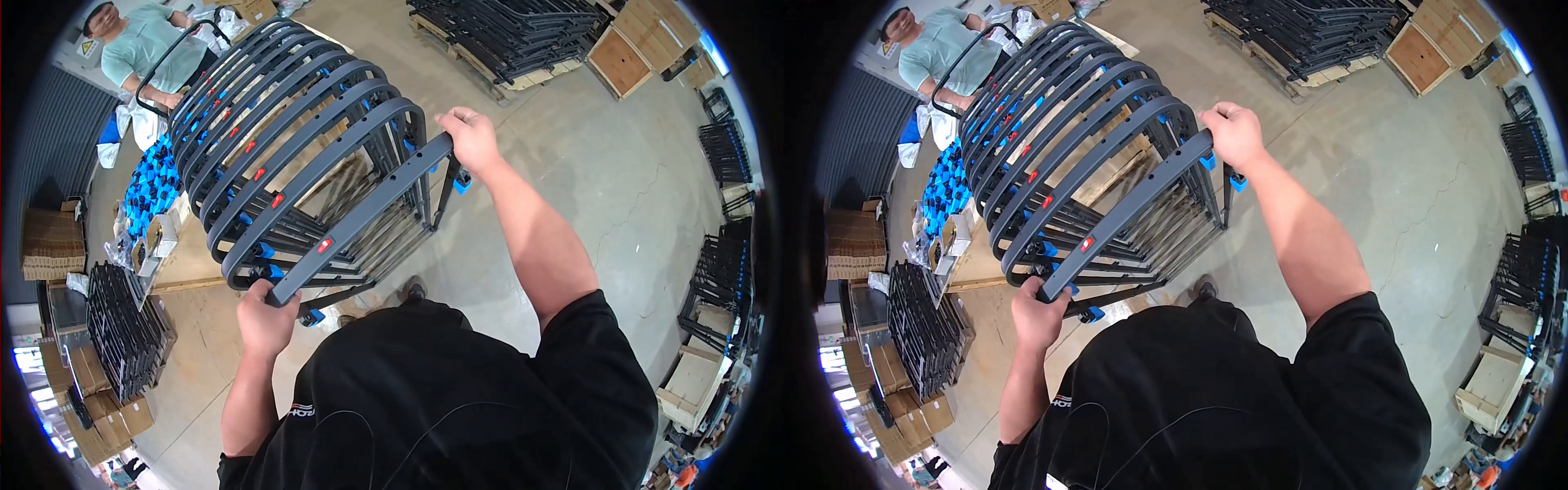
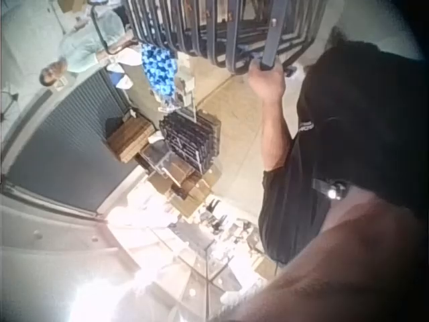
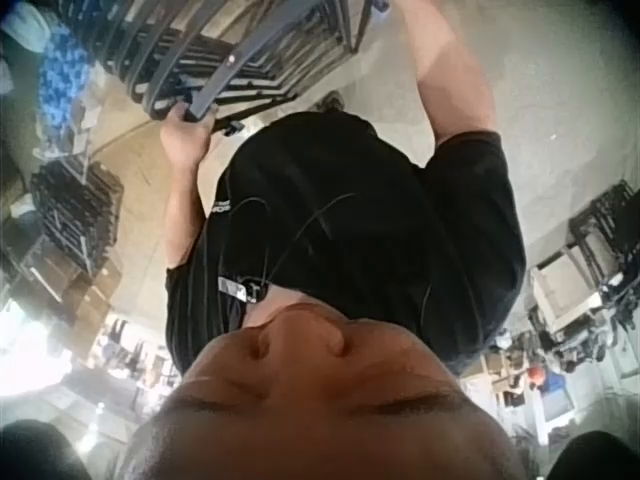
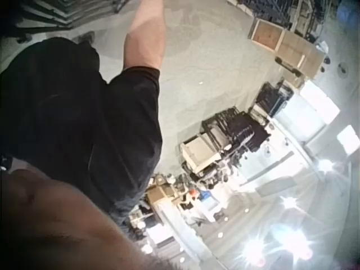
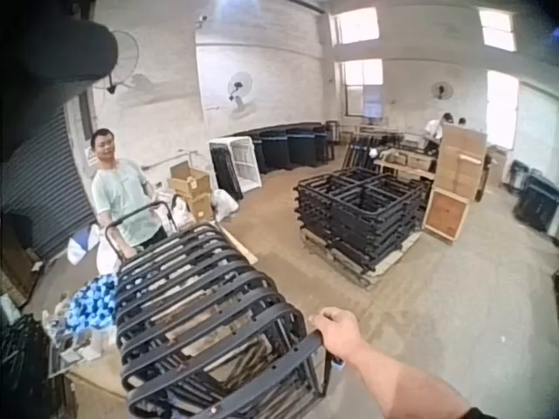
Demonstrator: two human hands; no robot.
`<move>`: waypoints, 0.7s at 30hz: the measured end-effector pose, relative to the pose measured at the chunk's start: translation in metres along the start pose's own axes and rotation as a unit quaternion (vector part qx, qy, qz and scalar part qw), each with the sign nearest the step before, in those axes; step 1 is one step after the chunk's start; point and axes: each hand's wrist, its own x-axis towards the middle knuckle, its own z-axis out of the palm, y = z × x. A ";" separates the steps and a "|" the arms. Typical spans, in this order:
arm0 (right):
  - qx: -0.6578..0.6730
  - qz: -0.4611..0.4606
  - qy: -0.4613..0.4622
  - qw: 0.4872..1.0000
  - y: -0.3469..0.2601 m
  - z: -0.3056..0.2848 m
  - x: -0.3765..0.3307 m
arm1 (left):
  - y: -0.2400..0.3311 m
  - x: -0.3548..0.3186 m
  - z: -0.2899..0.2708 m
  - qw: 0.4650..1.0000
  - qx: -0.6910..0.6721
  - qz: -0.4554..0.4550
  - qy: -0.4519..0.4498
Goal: Attaching blue plastic caps to metal frame components and then stacking the assembled frames onto a storage rack.
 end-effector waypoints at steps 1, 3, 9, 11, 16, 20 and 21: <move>-0.001 0.000 -0.001 1.000 0.000 0.002 -0.001 | 0.003 -0.001 -0.004 1.000 0.006 -0.016 -0.003; -0.006 0.005 0.001 1.000 -0.001 0.005 -0.004 | 0.002 -0.001 -0.007 0.999 0.012 -0.033 -0.005; -0.015 -0.004 0.018 1.000 -0.006 0.017 0.000 | -0.008 0.003 -0.008 0.999 0.019 -0.019 0.024; -0.022 -0.028 0.027 0.999 -0.001 0.020 0.006 | -0.009 0.007 -0.008 0.998 0.018 -0.015 0.059; 0.018 -0.103 0.148 0.983 0.014 0.021 0.001 | -0.015 0.013 -0.026 0.983 0.051 0.141 0.104; 0.143 -0.004 0.203 0.969 0.124 -0.002 -0.015 | -0.054 -0.010 -0.049 0.964 0.038 0.176 0.195; 0.148 0.084 0.157 0.973 0.161 -0.006 -0.032 | -0.074 -0.020 -0.052 0.962 0.055 0.162 0.211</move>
